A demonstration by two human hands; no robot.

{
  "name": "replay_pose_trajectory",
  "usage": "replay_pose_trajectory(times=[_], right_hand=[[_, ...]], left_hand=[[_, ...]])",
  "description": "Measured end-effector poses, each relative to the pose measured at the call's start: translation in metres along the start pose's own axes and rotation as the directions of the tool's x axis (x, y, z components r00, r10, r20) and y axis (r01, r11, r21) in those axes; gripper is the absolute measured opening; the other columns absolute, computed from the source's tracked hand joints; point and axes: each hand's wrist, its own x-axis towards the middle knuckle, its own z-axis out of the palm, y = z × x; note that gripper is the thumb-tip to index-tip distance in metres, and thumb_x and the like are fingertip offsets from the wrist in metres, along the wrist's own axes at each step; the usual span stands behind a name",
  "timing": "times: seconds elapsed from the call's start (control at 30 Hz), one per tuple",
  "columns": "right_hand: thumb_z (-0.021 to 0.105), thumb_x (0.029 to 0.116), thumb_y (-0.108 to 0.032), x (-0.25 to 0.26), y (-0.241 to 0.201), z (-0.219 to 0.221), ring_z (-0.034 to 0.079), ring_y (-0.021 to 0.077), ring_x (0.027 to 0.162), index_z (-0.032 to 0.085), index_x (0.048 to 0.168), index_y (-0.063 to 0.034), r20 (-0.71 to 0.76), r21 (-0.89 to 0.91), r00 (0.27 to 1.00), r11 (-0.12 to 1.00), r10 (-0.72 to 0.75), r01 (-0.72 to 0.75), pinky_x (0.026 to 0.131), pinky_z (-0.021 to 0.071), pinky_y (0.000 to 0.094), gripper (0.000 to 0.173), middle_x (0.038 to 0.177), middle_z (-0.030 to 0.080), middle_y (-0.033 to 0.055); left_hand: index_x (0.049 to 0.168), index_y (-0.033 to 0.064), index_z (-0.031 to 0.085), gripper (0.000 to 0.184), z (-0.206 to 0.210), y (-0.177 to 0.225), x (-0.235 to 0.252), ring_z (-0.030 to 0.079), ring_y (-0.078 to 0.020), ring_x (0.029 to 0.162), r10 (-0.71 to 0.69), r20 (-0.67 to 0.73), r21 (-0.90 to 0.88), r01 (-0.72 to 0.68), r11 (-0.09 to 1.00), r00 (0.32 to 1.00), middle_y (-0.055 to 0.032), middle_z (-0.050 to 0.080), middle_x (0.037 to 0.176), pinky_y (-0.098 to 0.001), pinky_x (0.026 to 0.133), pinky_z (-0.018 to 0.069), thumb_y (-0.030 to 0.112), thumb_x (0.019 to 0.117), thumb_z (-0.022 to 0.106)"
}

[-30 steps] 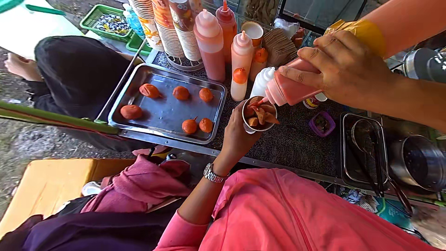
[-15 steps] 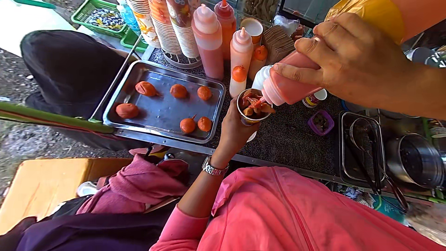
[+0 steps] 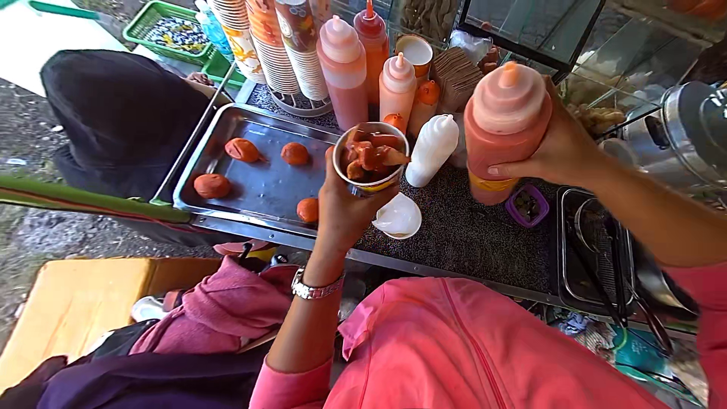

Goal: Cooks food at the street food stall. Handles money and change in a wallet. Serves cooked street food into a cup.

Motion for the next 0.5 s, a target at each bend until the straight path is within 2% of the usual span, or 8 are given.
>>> replay_pose_trajectory(times=[0.03,0.1,0.2,0.37,0.5], right_hand=[[0.091,0.0626,-0.025,-0.005,0.006,0.015,0.057,0.0033,0.125,0.037,0.147,0.0039,-0.093,0.093,0.995,0.995,0.028,-0.019,0.109,0.0465,0.0206,0.104,0.134,0.059,0.0096],[0.093,0.0652,-0.025,-0.011,0.014,0.047,0.058,0.0041,0.125,0.037,0.145,0.0069,-0.192,0.194,0.981,0.981,0.014,0.024,0.11,0.0475,0.022,0.103,0.134,0.06,0.0104],[0.091,0.0684,-0.016,-0.009,0.019,0.094,0.057,0.0099,0.129,0.038,0.144,0.008,-0.245,0.27,0.969,0.957,-0.039,0.107,0.112,0.0466,0.026,0.096,0.136,0.059,0.0152],[0.088,0.0703,-0.009,0.01,0.039,0.156,0.056,0.0137,0.129,0.036,0.145,0.0086,-0.317,0.441,0.945,0.895,0.083,0.069,0.112,0.0467,0.0283,0.093,0.137,0.056,0.0175],[0.088,0.0717,-0.008,0.035,0.048,0.19,0.057,0.015,0.127,0.034,0.145,0.0077,-0.331,0.548,0.938,0.83,0.101,0.104,0.11,0.0484,0.0301,0.092,0.135,0.056,0.0177]], left_hand=[[0.152,0.005,0.037,0.1,-0.01,-0.001,0.0,0.06,-0.0134,0.124,-0.012,-0.039,-0.003,0.012,1.0,0.999,-0.0117,0.061,0.136,-0.0333,0.107,0.0501,0.025,0.0697,0.09],[0.153,0.0045,0.035,0.101,-0.027,-0.004,-0.003,0.06,-0.0133,0.125,-0.002,-0.096,-0.022,0.0,1.0,0.995,-0.0108,0.06,0.137,-0.0318,0.108,0.0505,0.023,0.0697,0.091],[0.154,0.0079,0.032,0.103,-0.045,0.0,-0.015,0.059,-0.0092,0.123,-0.051,-0.173,0.022,0.056,0.998,0.984,-0.0069,0.059,0.137,-0.029,0.107,0.0494,0.022,0.0691,0.09],[0.156,0.0147,0.03,0.104,-0.053,-0.002,-0.034,0.061,-0.0117,0.123,-0.071,-0.199,0.044,0.082,0.996,0.977,-0.0061,0.059,0.138,-0.0328,0.103,0.0522,0.016,0.0718,0.09],[0.154,0.0171,0.034,0.101,-0.05,-0.008,-0.036,0.061,-0.0121,0.122,-0.104,-0.216,0.047,0.117,0.992,0.971,-0.0058,0.06,0.137,-0.0334,0.102,0.0535,0.017,0.0706,0.09]])
